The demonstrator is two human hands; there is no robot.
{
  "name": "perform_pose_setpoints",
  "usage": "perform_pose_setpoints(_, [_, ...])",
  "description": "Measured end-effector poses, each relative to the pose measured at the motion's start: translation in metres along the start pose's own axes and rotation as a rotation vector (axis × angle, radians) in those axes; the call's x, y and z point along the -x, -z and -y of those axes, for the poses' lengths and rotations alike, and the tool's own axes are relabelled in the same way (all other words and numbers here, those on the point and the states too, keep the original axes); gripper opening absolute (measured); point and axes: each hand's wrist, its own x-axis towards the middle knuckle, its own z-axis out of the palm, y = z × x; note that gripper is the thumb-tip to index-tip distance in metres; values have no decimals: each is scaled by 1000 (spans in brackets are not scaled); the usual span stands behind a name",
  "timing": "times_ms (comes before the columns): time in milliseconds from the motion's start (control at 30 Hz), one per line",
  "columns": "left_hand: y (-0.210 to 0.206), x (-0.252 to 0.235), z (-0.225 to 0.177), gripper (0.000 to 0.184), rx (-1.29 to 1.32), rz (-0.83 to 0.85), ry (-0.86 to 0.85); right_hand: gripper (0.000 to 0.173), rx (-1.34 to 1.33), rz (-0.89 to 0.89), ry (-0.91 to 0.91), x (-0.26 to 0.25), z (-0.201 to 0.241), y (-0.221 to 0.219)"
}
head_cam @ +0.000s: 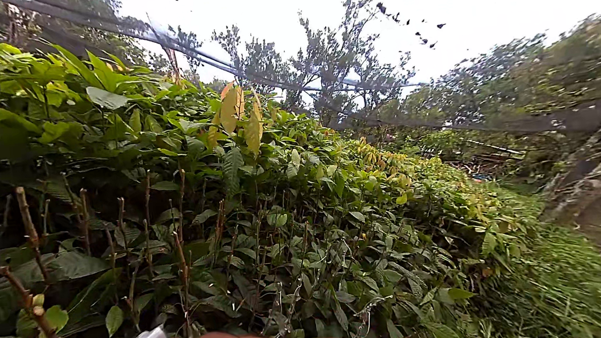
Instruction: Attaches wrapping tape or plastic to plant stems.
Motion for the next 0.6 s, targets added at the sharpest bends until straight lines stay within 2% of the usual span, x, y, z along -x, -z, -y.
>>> perform_pose_setpoints(33, [-4,3,-2,31,2,4,-7,17,-49,-132,70,-25,-32,-18])
perform_pose_setpoints(67, [-8,5,0,35,45,0,-11,17,-144,-182,67,-44,-56,-24])
perform_pose_setpoints(133, [-14,7,5,48,161,-62,1,21,-495,-65,-109,-56,-85,-34])
perform_pose_setpoints(167, [-14,8,8,46,207,-100,-8,22,-705,31,-193,-54,-92,-44])
perform_pose_setpoints(200, [-13,9,12,36,227,-129,-32,22,-891,118,-243,-50,-96,-55])
perform_pose_setpoints(267, [-12,8,17,19,235,-174,-52,19,-1132,185,-281,-41,-97,-71])
perform_pose_setpoints(333, [-13,9,19,15,224,-212,-39,18,-1108,161,-228,-34,-92,-78])
perform_pose_setpoints(367, [-13,10,19,16,219,-227,-30,23,-1011,138,-206,-33,-87,-79])
perform_pose_setpoints(400, [-13,9,19,16,216,-232,-22,26,-911,89,-219,-33,-83,-80])
perform_pose_setpoints(500, [-9,6,18,15,302,-161,41,20,-817,-142,-321,-40,-77,-85])
perform_pose_setpoints(533, [-6,5,18,15,335,-139,73,20,-731,-184,-298,-41,-75,-84])
perform_pose_setpoints(600, [-1,7,13,12,367,-158,119,23,-393,-251,-81,-36,-68,-84])
